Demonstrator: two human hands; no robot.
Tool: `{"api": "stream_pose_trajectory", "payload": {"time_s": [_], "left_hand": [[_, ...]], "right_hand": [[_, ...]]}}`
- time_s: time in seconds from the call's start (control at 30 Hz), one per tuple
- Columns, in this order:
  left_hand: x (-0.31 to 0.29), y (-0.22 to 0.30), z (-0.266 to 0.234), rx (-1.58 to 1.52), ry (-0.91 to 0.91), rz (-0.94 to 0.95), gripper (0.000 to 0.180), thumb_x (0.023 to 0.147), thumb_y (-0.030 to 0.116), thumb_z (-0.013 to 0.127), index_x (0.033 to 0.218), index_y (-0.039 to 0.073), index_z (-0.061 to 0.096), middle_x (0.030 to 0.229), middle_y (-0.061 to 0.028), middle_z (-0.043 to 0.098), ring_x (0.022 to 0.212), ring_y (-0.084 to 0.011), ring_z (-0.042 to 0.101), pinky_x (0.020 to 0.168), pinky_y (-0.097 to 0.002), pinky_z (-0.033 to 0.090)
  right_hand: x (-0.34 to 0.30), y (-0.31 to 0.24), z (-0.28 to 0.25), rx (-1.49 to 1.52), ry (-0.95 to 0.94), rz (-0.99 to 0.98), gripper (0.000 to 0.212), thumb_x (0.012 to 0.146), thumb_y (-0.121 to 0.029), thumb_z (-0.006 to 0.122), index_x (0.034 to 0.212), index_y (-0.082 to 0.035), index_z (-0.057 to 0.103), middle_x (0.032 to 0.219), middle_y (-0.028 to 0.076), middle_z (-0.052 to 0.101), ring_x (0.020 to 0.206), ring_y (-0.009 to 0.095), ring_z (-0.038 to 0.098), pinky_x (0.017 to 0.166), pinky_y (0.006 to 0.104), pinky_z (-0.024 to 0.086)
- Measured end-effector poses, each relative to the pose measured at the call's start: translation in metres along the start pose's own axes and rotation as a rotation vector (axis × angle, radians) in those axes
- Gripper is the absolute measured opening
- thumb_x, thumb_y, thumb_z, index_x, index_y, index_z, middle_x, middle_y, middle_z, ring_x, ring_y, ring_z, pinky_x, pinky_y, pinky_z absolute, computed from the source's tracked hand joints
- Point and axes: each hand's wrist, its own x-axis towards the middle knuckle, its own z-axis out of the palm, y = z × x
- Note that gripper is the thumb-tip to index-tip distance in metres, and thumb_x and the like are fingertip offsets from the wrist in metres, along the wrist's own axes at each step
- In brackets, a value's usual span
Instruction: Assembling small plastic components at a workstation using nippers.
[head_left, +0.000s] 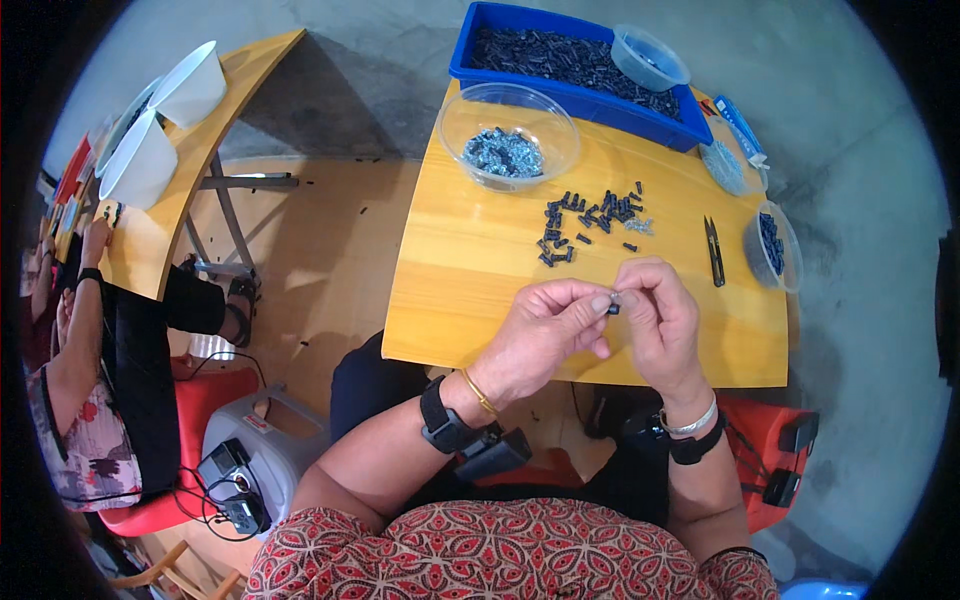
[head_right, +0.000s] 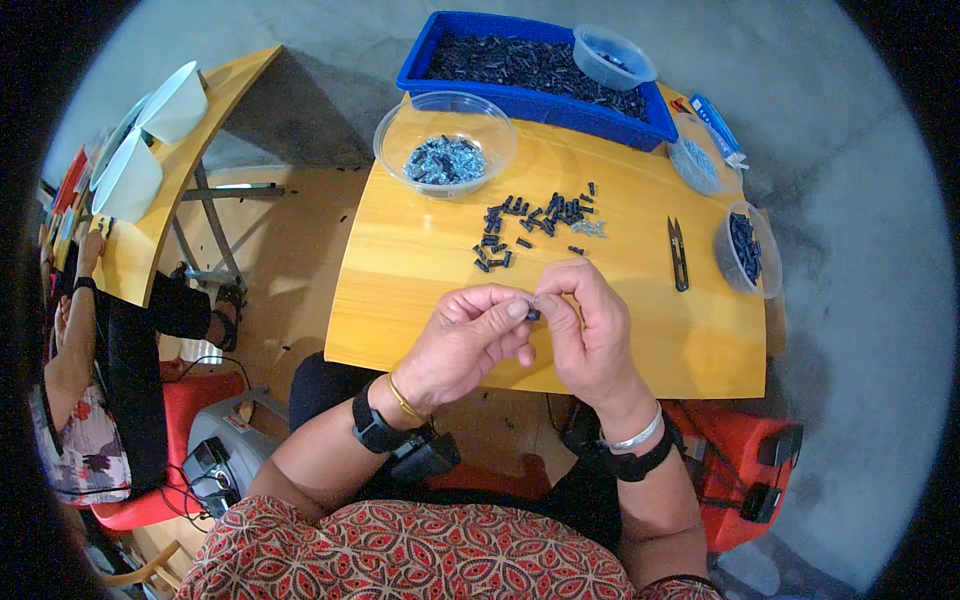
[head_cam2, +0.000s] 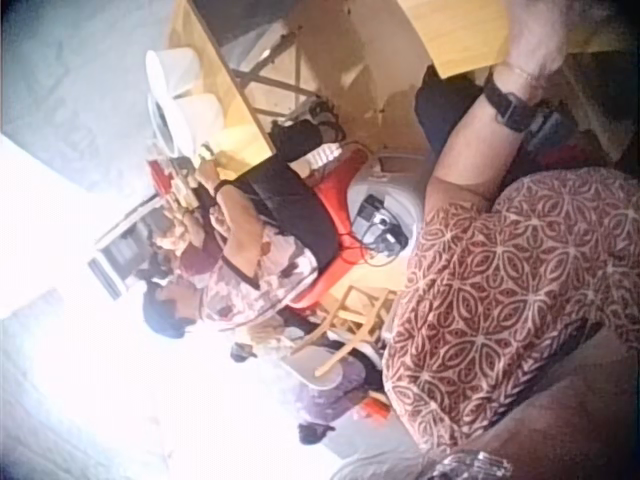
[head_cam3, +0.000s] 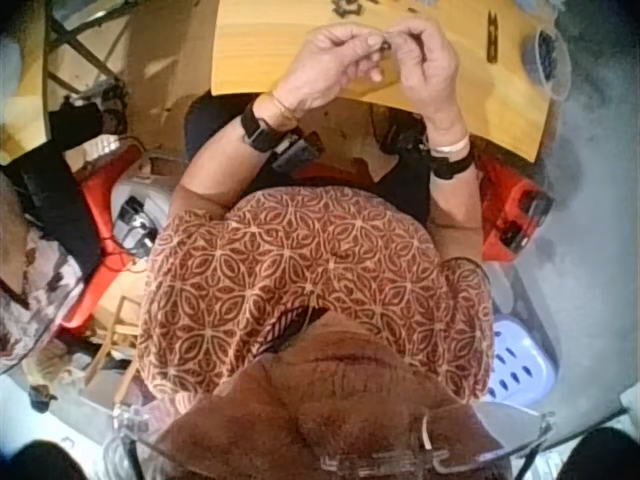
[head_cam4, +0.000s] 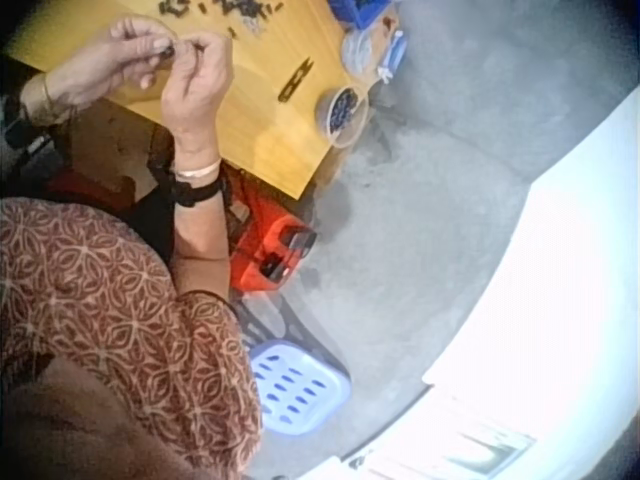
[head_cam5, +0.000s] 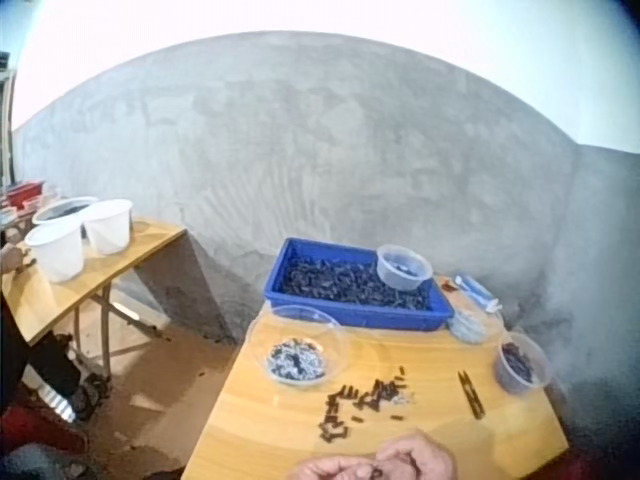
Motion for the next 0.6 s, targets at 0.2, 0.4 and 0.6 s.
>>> {"api": "stream_pose_trajectory", "payload": {"time_s": [0.2, 0.4, 0.6], "left_hand": [[-0.001, 0.002, 0.002, -0.14, -0.08, 0.028, 0.017, 0.087, 0.01, 0.051, 0.099, 0.001, 0.059, 0.08, -0.0038, 0.058, 0.072, -0.0117, 0.056, 0.069, -0.029, 0.05], [0.0, 0.001, 0.0, -0.105, -0.078, 0.075, 0.017, 0.086, 0.009, 0.053, 0.1, 0.0, 0.058, 0.084, -0.0043, 0.059, 0.074, -0.012, 0.057, 0.069, -0.0277, 0.05], [-0.002, 0.006, 0.006, 0.446, 0.003, 0.239, 0.017, 0.084, 0.004, 0.055, 0.1, -0.002, 0.057, 0.089, -0.0064, 0.061, 0.073, -0.0123, 0.059, 0.068, -0.0239, 0.049]], "right_hand": [[-0.004, -0.003, -0.008, 0.103, 0.045, 0.134, 0.003, 0.086, -0.003, 0.049, 0.086, 0.0, 0.048, 0.076, 0.006, 0.052, 0.065, 0.011, 0.053, 0.059, 0.0231, 0.044], [-0.009, -0.015, -0.004, 0.055, 0.03, 0.136, 0.003, 0.086, -0.002, 0.049, 0.087, 0.001, 0.047, 0.077, 0.006, 0.052, 0.065, 0.011, 0.055, 0.06, 0.0226, 0.045], [-0.009, -0.017, -0.002, 0.078, 0.045, 0.082, 0.002, 0.086, -0.002, 0.049, 0.087, 0.0, 0.048, 0.078, 0.007, 0.053, 0.068, 0.012, 0.054, 0.062, 0.023, 0.045]]}}
